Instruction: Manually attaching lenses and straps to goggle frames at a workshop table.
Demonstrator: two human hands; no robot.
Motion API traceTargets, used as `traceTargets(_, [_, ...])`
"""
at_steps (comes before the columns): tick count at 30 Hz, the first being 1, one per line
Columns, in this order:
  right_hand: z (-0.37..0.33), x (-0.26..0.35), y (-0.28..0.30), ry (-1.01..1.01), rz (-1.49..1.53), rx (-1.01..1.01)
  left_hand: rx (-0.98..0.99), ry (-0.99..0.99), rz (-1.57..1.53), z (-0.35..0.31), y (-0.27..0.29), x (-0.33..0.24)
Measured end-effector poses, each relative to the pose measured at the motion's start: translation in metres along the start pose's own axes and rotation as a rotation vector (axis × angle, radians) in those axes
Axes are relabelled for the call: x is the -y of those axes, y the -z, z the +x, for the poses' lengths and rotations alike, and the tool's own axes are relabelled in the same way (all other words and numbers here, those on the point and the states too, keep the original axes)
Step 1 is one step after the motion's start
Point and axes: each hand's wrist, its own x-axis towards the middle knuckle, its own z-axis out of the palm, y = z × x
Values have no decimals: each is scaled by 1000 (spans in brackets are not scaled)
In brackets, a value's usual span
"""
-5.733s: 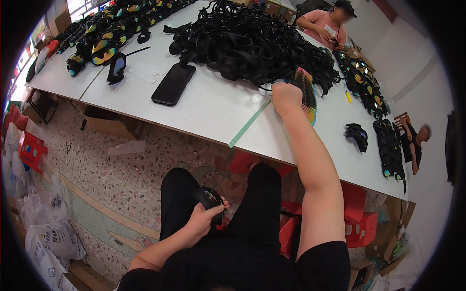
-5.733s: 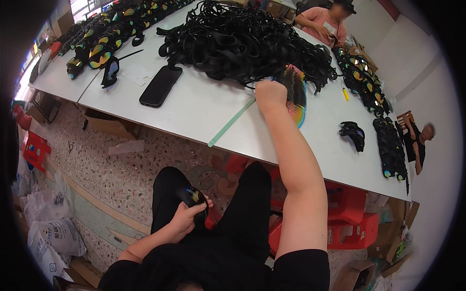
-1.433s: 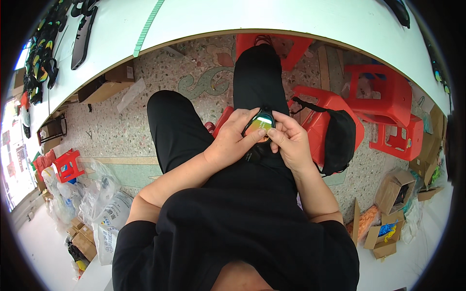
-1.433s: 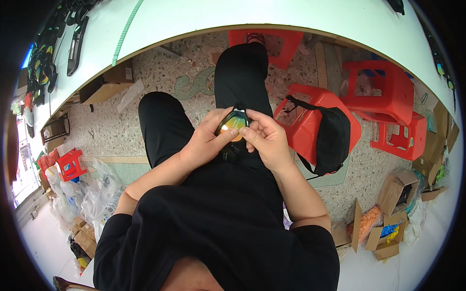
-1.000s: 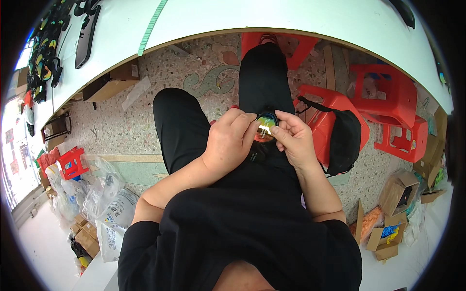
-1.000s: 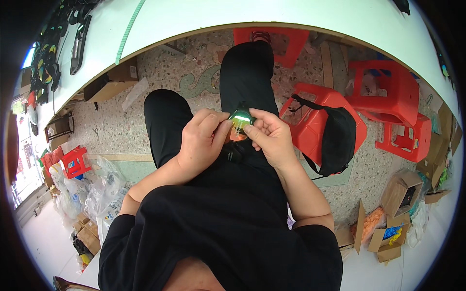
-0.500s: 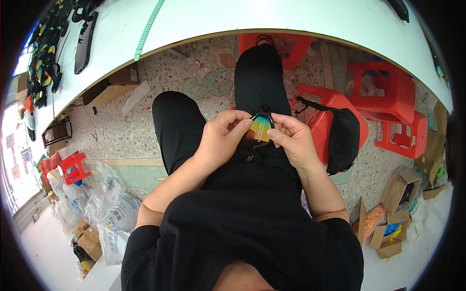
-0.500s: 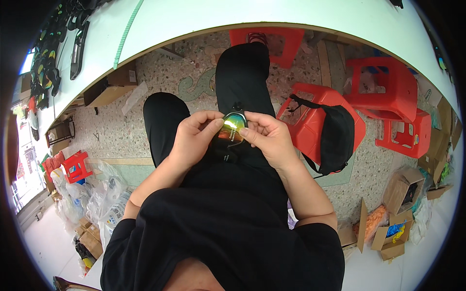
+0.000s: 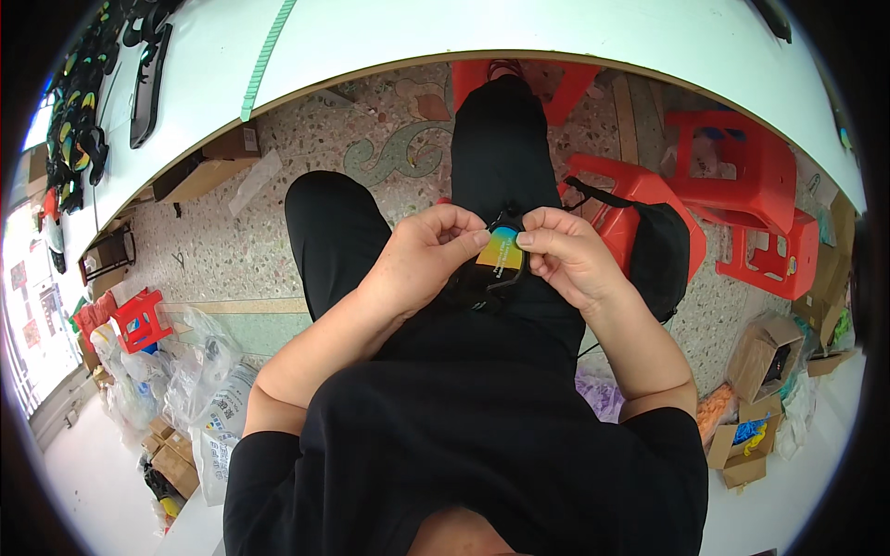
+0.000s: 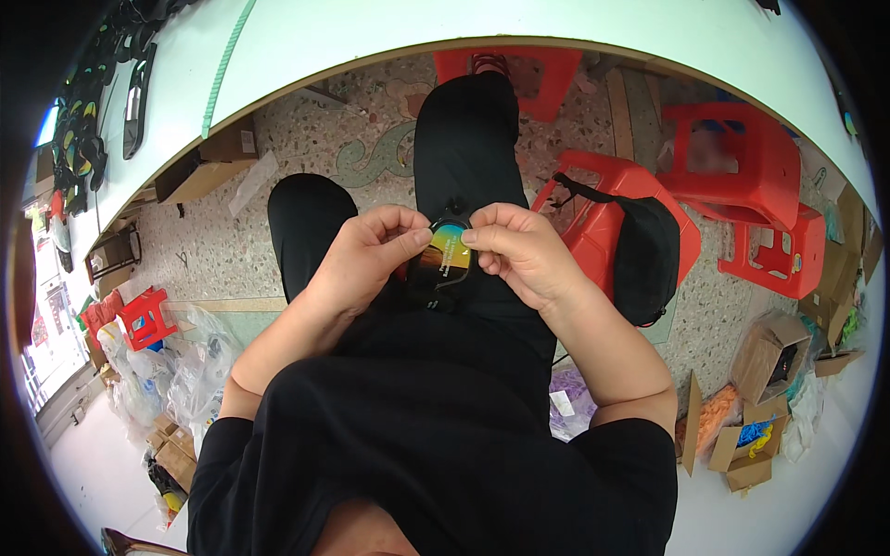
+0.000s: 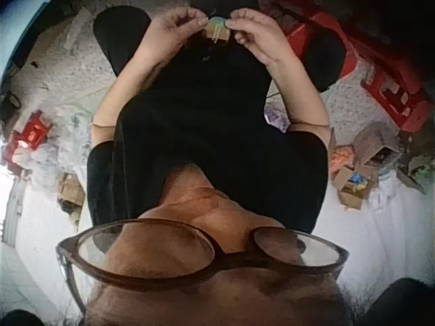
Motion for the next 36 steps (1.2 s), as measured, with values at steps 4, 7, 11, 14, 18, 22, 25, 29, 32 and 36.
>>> traceTargets(4, [8, 8, 4, -72, 37, 70, 33, 79, -114, -1, 4, -3])
traceTargets(7, [19, 10, 12, -185, 77, 262, 88, 139, -200, 0, 9, -6])
traceTargets(11, [13, -3, -11, 37, -86, 26, 34, 138, -184, 1, 14, 4])
traceTargets(14, [-5, -39, -17, 476, -294, -165, -109, -210, -75, -16, 11, 24])
traceTargets(18, [-16, -72, -22, 659, -307, -80, 24, -95, 12, -19, 23, 52])
traceTargets(22, [-12, -68, -25, 554, -140, -141, 92, -67, -28, -15, 20, 52])
traceTargets(25, [-10, -63, -28, 551, -170, -236, 42, -117, 115, -21, 15, 46])
traceTargets(29, [-12, -60, -28, 478, -246, -236, -79, -228, 290, -30, 9, 39])
traceTargets(32, [-12, -66, -30, 538, -210, -207, -67, -191, 191, -27, 12, 48])
traceTargets(36, [-14, -69, -31, 558, -197, -172, 44, -106, 7, -20, 13, 51])
